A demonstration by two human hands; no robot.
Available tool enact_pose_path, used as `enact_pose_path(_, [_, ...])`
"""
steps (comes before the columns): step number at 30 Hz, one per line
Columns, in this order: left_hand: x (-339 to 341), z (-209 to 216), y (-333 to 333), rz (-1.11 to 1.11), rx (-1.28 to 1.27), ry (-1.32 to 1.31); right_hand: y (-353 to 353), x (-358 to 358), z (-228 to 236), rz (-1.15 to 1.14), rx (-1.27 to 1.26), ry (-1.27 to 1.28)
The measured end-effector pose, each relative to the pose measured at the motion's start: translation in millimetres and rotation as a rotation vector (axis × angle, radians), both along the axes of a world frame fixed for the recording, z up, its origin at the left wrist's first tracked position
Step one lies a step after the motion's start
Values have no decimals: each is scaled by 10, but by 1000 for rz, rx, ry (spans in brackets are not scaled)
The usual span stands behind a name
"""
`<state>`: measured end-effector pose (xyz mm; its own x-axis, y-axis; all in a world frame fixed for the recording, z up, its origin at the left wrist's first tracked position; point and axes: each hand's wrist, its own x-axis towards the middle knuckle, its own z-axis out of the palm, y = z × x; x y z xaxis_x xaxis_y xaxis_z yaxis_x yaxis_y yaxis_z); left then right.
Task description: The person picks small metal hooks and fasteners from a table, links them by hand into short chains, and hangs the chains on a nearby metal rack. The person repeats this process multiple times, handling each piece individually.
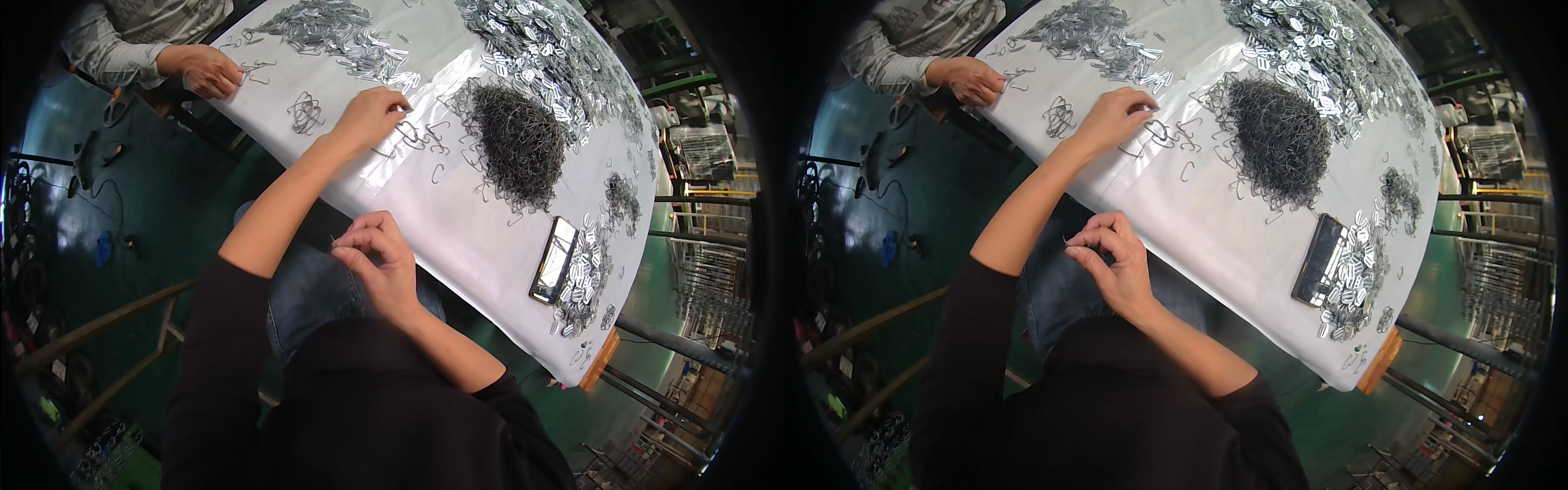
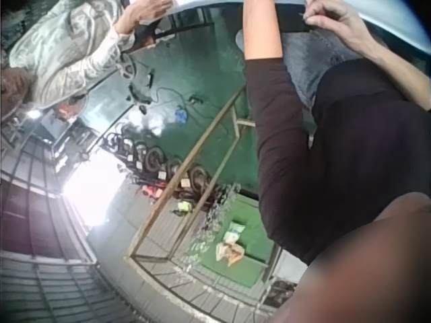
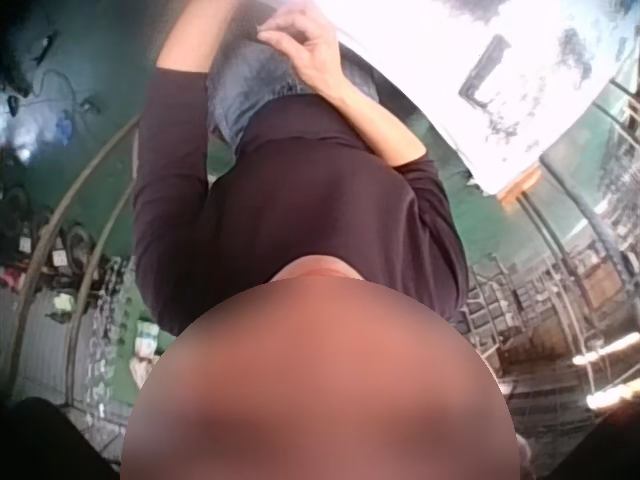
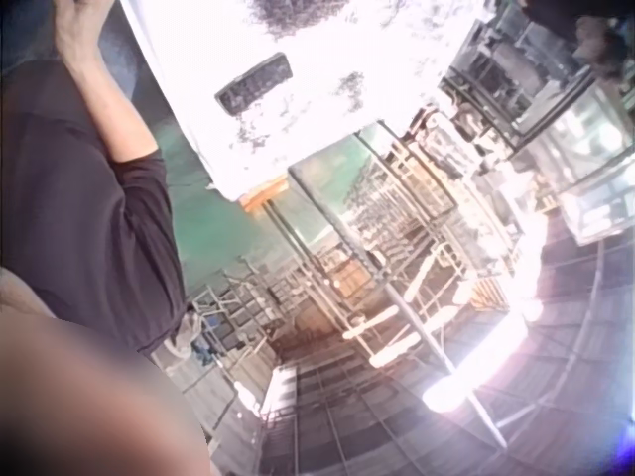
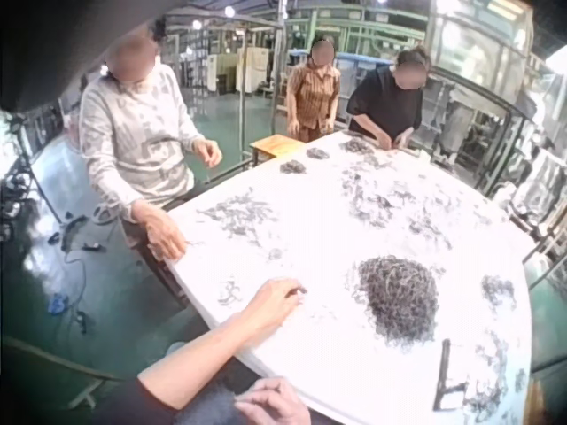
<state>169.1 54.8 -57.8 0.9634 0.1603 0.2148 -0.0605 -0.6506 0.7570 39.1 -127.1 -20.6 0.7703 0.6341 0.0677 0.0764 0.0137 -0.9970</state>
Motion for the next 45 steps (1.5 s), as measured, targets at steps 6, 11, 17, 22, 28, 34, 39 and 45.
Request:
enact_pose_path(6, [-1371, 404, -20, 215, -698, 184, -28, 37, -2, -32, 31, -25])
enact_pose_path(11, [-1906, 694, -297, 270, -913, 119, -5, 38, 15, -97, 19, -49])
enact_pose_path(17, [-1987, 780, -431, 327, -886, 83, 9, 48, 33, -95, -22, -97])
enact_pose_path(22, [-1996, 728, -501, 353, -786, 4, 28, 61, -12, -83, -14, -69])
enact_pose_path(28, [-1972, 572, -530, 362, -483, -140, -105, 523, -19, 112, -172, -193])
enact_pose_path(34, [-2010, 533, -549, 388, -479, -180, -128, 2124, -24, -30, -744, -715])
enact_pose_path(39, [-2003, 519, -573, 432, -474, -197, -45, 2542, -131, 301, -1043, -912])
enact_pose_path(45, [-2018, 454, -550, 436, -443, -224, -119, 2451, -176, 255, -1009, -936])
